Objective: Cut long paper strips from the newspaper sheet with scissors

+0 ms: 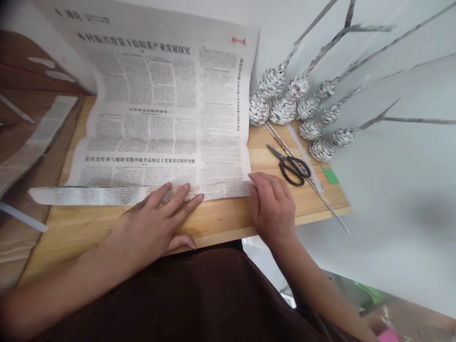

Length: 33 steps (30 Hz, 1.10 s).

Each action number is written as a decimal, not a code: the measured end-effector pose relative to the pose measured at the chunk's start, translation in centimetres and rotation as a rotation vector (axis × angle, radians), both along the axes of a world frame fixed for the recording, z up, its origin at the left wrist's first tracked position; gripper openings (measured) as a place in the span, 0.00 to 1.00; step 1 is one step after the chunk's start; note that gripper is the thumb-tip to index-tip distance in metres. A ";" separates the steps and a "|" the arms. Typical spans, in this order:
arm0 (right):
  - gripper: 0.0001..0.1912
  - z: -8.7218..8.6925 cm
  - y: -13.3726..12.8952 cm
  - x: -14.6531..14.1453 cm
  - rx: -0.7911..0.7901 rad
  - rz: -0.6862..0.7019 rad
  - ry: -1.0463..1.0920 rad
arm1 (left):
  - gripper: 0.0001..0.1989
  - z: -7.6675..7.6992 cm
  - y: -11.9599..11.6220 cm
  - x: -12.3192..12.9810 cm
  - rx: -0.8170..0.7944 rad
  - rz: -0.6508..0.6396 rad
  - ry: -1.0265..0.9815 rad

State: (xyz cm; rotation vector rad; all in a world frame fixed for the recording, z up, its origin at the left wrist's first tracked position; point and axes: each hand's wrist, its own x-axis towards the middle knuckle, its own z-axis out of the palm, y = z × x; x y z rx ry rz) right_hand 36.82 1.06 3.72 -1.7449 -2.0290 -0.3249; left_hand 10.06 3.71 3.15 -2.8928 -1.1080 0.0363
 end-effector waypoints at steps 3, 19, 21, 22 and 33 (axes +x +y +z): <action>0.25 0.0 -1.6 -2.9 -0.142 0.336 -0.010 | 0.39 0.0 0.0 0.0 0.015 0.003 -0.006; 0.37 -1.9 -3.7 -1.7 -0.433 0.213 -0.232 | 0.41 -0.1 -0.4 0.1 0.064 0.024 -0.006; 0.35 -1.9 -4.2 -0.4 -0.440 0.149 -0.240 | 0.41 -0.1 -0.4 0.2 0.062 0.027 -0.003; 0.35 -1.9 -4.4 0.2 -0.441 0.114 -0.242 | 0.41 -0.1 -0.4 0.2 0.062 0.029 -0.003; 0.31 0.1 -3.2 -3.4 -0.238 0.246 -0.087 | 0.41 0.3 -0.3 0.4 0.009 0.039 -0.021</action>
